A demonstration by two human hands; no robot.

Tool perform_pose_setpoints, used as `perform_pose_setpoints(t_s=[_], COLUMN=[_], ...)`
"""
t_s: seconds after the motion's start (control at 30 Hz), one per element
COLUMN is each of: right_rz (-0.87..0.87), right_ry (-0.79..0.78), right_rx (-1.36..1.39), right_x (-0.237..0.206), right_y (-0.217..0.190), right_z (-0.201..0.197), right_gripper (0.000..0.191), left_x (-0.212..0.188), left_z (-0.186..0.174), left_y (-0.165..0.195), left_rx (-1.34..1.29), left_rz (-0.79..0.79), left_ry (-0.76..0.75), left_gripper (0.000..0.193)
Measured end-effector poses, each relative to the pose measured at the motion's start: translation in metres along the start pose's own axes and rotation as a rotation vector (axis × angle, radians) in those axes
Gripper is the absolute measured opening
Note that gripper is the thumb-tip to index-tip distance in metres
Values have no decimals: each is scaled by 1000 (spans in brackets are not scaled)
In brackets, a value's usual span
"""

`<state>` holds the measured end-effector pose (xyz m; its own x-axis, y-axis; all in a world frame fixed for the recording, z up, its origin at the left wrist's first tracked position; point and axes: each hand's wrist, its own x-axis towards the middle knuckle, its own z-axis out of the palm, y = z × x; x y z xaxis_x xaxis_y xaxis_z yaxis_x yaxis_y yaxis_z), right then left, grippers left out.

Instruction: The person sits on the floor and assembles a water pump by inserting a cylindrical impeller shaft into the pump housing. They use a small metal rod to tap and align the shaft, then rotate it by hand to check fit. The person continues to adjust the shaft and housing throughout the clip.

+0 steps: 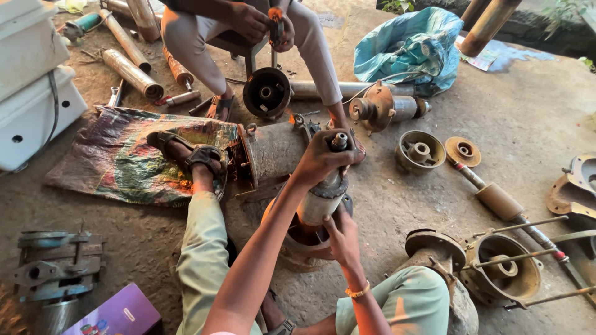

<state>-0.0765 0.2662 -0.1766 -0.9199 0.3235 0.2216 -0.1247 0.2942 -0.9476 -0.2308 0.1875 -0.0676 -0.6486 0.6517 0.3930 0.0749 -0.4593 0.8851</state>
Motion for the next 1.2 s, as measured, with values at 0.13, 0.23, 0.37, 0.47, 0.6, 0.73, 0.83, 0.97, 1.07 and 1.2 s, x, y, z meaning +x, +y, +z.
perform_pose_setpoints(t_s=[0.13, 0.23, 0.37, 0.47, 0.6, 0.73, 0.83, 0.97, 1.07, 1.2], right_rz=[-165, -138, -17, -165, -232, -28, -64, -230, 20, 31], right_ry=[29, 17, -8, 39, 48, -25, -5, 5, -11, 68], right_rx=[-52, -43, -15, -16, -47, 61, 84, 93, -14, 92], right_x=[-2, -1, -1, -2, -2, -1, 1, 1, -2, -10], right_y=[2, 7, 12, 12, 9, 7, 11, 30, 54, 73], right_z=[-10, -5, -1, -11, -11, -1, -2, -12, -13, -19], right_gripper=[64, 65, 64, 63, 73, 68, 64, 60, 52, 61], left_x=[-1, -1, -2, -2, -3, -4, -4, -5, -6, -6], left_z=[0, 1, 1, 1, 2, 3, 4, 4, 4, 4], left_y=[1, 1, 2, 3, 4, 4, 5, 4, 4, 4], left_rx=[0, 11, 27, 60, 82, 9, 41, 83, 168, 231], left_rz=[63, 50, 36, 84, 77, 27, 42, 87, 14, 45], left_ry=[-23, -13, -13, -31, -32, 1, -8, -7, 44, 49], left_gripper=[13, 13, 14, 16, 19, 15, 18, 17, 18, 12])
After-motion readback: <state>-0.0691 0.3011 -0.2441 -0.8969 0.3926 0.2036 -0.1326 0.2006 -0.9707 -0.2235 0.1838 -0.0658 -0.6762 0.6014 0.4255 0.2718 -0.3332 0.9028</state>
